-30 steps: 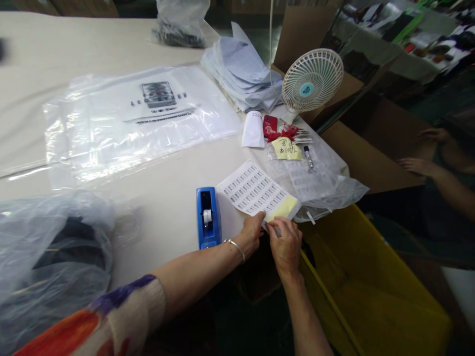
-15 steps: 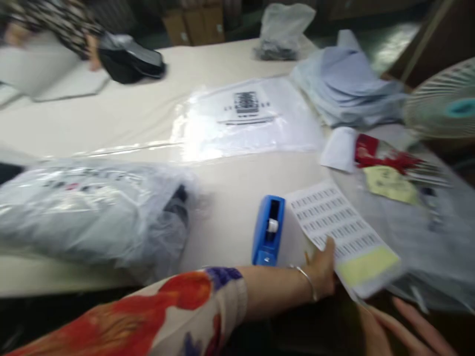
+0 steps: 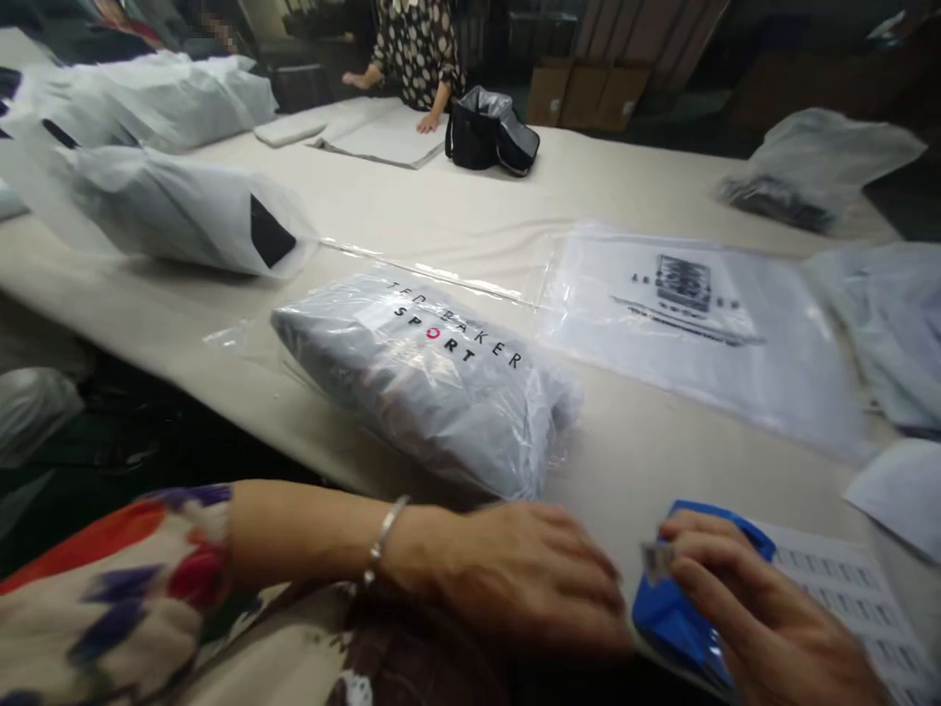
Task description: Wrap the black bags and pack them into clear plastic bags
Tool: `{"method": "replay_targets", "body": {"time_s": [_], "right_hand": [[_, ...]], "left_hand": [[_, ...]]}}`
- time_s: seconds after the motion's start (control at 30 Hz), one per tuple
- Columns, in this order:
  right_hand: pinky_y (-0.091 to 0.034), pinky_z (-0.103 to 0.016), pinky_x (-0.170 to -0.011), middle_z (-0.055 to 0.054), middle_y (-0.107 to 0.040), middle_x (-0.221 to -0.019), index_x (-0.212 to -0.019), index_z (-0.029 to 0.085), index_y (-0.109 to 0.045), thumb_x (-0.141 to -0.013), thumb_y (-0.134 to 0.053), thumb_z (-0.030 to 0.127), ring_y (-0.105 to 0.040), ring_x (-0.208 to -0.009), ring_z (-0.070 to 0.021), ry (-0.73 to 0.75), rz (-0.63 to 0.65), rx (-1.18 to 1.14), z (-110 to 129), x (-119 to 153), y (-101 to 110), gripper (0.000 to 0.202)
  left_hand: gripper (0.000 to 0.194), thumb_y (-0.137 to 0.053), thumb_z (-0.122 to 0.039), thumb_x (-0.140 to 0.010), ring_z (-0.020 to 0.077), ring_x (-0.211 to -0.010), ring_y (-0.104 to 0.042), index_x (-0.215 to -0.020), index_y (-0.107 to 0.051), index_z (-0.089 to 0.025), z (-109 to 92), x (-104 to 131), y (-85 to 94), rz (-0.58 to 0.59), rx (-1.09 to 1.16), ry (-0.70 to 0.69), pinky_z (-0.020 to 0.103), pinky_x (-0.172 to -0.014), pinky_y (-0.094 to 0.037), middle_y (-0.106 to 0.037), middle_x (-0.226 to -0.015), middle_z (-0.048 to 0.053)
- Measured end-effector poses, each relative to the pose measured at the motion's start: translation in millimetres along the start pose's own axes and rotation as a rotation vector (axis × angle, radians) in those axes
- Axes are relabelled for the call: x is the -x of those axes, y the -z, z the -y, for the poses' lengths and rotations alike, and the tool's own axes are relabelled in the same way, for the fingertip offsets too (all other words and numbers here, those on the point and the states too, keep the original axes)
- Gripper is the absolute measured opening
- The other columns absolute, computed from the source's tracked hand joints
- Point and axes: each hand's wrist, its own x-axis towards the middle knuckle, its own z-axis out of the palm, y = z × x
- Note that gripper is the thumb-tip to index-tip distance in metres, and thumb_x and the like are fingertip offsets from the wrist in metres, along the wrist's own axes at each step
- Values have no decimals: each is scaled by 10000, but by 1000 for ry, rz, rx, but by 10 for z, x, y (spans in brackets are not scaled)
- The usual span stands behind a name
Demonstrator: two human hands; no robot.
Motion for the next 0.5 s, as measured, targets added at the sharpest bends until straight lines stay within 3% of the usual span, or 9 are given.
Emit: {"method": "replay_targets", "body": {"time_s": [0.07, 0.1, 0.2, 0.27, 0.37, 0.5], "right_hand": [[-499, -298, -835, -56, -664, -1015, -705, 218, -680, -759, -777, 499, -617, -981, -232, -35, 146, -73, 415, -205, -426, 303], [-489, -295, -844, -50, -657, -976, -692, 209, -674, -760, -774, 502, -608, -962, -221, -46, 226, -96, 591, -311, -638, 317], [-464, -305, -836, -35, -641, -874, -706, 189, -675, -736, -777, 499, -579, -883, -197, -108, 401, -126, 949, -594, -1147, 328], [-447, -305, -803, -19, -630, -809, -723, 180, -676, -703, -787, 495, -557, -813, -176, -170, 445, -125, 1063, -722, -1358, 335], [-422, -306, -784, -1, -609, -745, -718, 167, -677, -675, -794, 483, -523, -752, -154, -230, 469, -53, 1144, -811, -1537, 340], [-407, -307, -770, 7, -610, -722, -714, 156, -679, -660, -794, 453, -519, -736, -150, -274, 482, 52, 1194, -815, -1636, 322]], "left_hand": [[409, -457, -315, -1022, 239, -1469, -355, -1392, -563, -176, 147, 638, 463, -180, -507, 200, 414, -1264, -211, -538, -1479, 83], [483, -492, -375, -1013, 262, -1495, -298, -1455, -493, -180, 240, 915, 596, -227, -673, 303, 472, -1269, -157, -469, -1536, 97], [677, -523, -565, -967, 276, -1523, -225, -1542, -360, -247, 489, 1481, 641, -271, -857, 440, 522, -1262, -52, -365, -1603, 81], [707, -493, -595, -969, 261, -1532, -195, -1560, -319, -250, 561, 1644, 517, -282, -868, 446, 496, -1264, -11, -325, -1623, 69], [709, -477, -574, -983, 248, -1536, -184, -1566, -303, -211, 554, 1701, 373, -306, -864, 409, 470, -1268, -21, -312, -1626, 85], [727, -489, -593, -969, 264, -1527, -212, -1557, -320, -199, 546, 1697, 368, -331, -821, 364, 478, -1264, -84, -320, -1621, 104]]}}
